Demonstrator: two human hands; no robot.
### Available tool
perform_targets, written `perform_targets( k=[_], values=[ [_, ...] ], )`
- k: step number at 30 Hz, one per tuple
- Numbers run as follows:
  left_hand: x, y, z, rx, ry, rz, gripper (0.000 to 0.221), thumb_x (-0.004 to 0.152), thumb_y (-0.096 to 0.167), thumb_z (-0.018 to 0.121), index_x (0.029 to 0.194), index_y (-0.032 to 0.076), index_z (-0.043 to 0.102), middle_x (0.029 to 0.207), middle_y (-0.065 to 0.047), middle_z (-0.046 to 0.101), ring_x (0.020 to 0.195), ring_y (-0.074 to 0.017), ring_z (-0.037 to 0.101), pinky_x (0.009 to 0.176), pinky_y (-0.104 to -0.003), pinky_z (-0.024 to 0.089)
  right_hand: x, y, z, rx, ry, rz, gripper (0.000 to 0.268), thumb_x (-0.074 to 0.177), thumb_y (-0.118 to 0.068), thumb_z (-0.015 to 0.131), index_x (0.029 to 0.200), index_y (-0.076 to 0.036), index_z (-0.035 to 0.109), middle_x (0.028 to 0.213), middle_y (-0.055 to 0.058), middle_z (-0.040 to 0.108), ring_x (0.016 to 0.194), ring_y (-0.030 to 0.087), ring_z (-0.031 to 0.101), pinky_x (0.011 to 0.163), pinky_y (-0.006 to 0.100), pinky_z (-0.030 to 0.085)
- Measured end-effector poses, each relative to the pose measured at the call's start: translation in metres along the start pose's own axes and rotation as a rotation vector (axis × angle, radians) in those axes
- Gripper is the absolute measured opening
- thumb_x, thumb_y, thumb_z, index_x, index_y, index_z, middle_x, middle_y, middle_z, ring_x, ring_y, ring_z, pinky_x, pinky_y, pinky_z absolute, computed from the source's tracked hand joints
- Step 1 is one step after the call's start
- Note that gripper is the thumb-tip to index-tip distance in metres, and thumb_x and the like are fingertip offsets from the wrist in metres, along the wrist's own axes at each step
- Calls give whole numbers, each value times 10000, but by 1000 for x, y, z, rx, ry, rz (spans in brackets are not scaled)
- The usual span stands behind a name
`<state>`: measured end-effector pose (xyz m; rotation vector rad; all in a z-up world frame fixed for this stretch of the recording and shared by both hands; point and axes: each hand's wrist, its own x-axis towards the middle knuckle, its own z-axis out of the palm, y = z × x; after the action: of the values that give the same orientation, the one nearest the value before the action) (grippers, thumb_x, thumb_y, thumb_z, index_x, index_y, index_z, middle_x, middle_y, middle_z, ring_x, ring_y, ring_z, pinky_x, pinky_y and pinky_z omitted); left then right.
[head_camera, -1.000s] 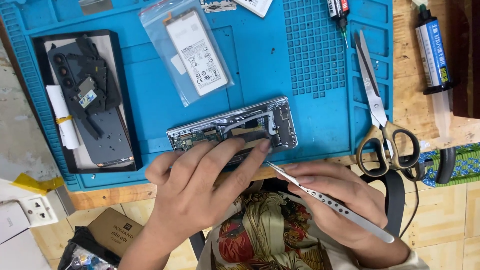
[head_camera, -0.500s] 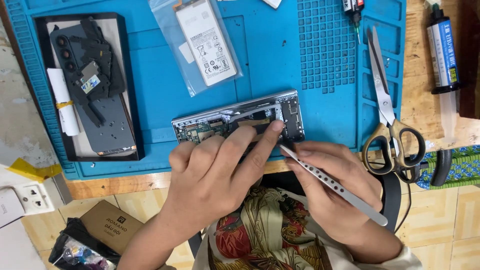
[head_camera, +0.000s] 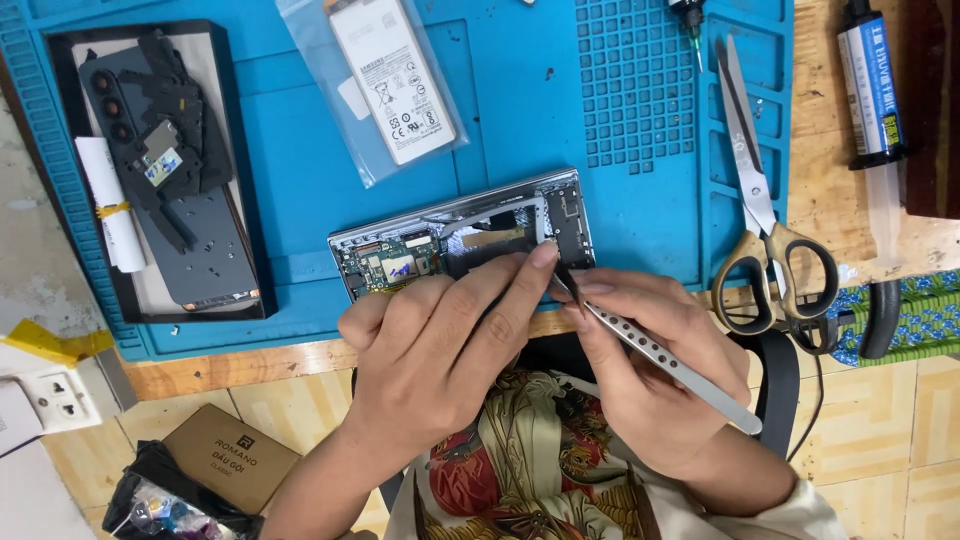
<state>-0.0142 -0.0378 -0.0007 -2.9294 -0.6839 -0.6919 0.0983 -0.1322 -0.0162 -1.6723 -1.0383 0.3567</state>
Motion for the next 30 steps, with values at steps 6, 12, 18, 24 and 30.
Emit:
perform_targets(
  k=[6, 12, 18, 24, 30],
  values=[
    [-4, 4, 5, -65, 75, -56, 189, 879, 257, 537, 1036, 162, 581, 907, 95, 642, 748, -99, 440, 701, -232, 222, 4, -3, -1, -2, -27, 27, 153, 721, 47, 617, 852, 26, 541, 836, 152, 603, 785, 240, 630, 741, 296, 526],
    [-13, 2, 8, -138, 92, -63, 152, 822, 222, 618, 902, 93, 625, 921, -35, 595, 873, -182, 463, 819, -304, 385, 7, -4, -2, 40, -53, 26, 164, 710, 36, 618, 852, 41, 536, 834, 175, 600, 789, 250, 640, 731, 288, 550],
    [-5, -1, 3, 105, 127, -117, 168, 825, 457, 572, 872, 304, 626, 851, 59, 526, 798, -121, 386, 720, -283, 215, 6, -4, -1, 43, -45, 27, 153, 711, 25, 617, 843, 40, 541, 837, 172, 605, 804, 258, 642, 755, 317, 553],
    [-6, -8, 0, 135, 53, -15, 73, 855, 395, 618, 899, 337, 616, 887, 71, 493, 863, -109, 317, 769, -259, 209, 7, -5, 0, 79, -25, 41, 141, 714, 42, 603, 837, 57, 537, 832, 185, 600, 789, 260, 644, 735, 302, 560],
    [-8, -11, 1, 92, 43, 5, 120, 868, 414, 545, 793, 320, 542, 901, 42, 496, 847, -124, 345, 748, -293, 212, 6, -5, -1, 102, -31, 51, 143, 713, 26, 607, 835, 42, 535, 829, 177, 604, 788, 253, 650, 726, 300, 566]
  ],
)
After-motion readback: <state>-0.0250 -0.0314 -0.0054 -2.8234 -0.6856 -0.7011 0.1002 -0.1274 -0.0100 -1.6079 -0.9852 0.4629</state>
